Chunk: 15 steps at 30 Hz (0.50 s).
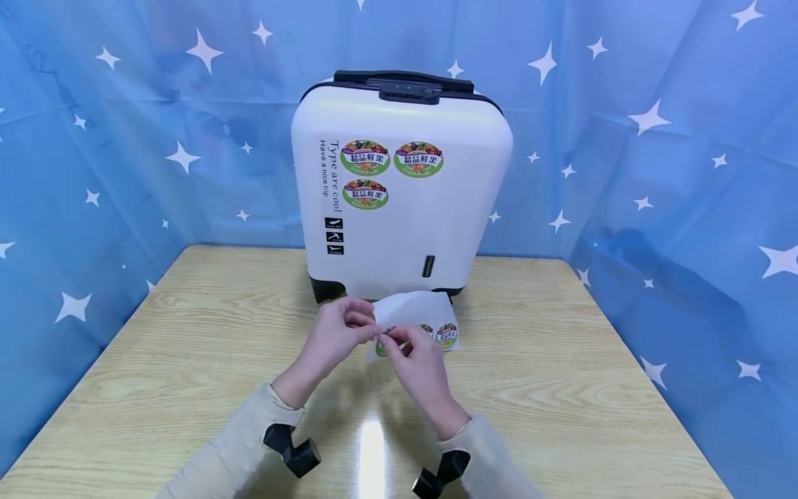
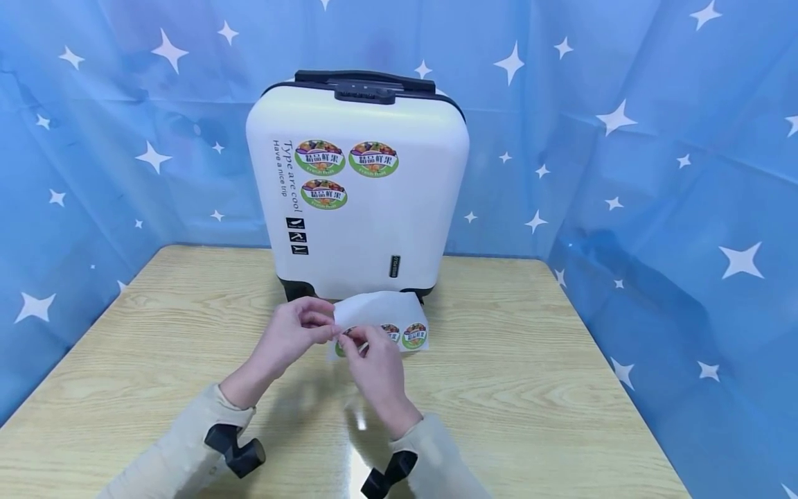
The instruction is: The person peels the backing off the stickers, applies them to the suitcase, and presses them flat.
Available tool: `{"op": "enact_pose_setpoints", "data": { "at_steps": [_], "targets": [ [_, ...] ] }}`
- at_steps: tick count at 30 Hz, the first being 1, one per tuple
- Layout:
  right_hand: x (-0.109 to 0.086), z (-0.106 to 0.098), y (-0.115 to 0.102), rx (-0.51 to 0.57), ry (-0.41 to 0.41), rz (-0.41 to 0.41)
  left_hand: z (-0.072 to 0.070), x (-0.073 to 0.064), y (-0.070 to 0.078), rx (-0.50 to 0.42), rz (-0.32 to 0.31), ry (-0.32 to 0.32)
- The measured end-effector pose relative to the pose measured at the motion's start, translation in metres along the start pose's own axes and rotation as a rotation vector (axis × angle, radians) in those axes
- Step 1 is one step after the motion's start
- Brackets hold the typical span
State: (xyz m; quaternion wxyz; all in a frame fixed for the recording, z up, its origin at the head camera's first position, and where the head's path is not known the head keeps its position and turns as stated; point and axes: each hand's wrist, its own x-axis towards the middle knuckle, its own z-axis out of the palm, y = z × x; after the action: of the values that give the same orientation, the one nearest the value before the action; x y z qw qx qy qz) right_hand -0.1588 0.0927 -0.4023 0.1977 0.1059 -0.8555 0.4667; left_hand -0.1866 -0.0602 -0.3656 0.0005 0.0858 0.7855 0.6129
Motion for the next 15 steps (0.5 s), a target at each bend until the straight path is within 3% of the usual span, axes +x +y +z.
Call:
{"op": "enact_pose_setpoints", "data": {
  "at_steps": [15],
  "targets": [
    [0.0002,0.0046,-0.0033,-0.025,-0.057,0.042,-0.0038,-0.0013,-0.0031,0.095,0.038,-0.024]
  ]
}}
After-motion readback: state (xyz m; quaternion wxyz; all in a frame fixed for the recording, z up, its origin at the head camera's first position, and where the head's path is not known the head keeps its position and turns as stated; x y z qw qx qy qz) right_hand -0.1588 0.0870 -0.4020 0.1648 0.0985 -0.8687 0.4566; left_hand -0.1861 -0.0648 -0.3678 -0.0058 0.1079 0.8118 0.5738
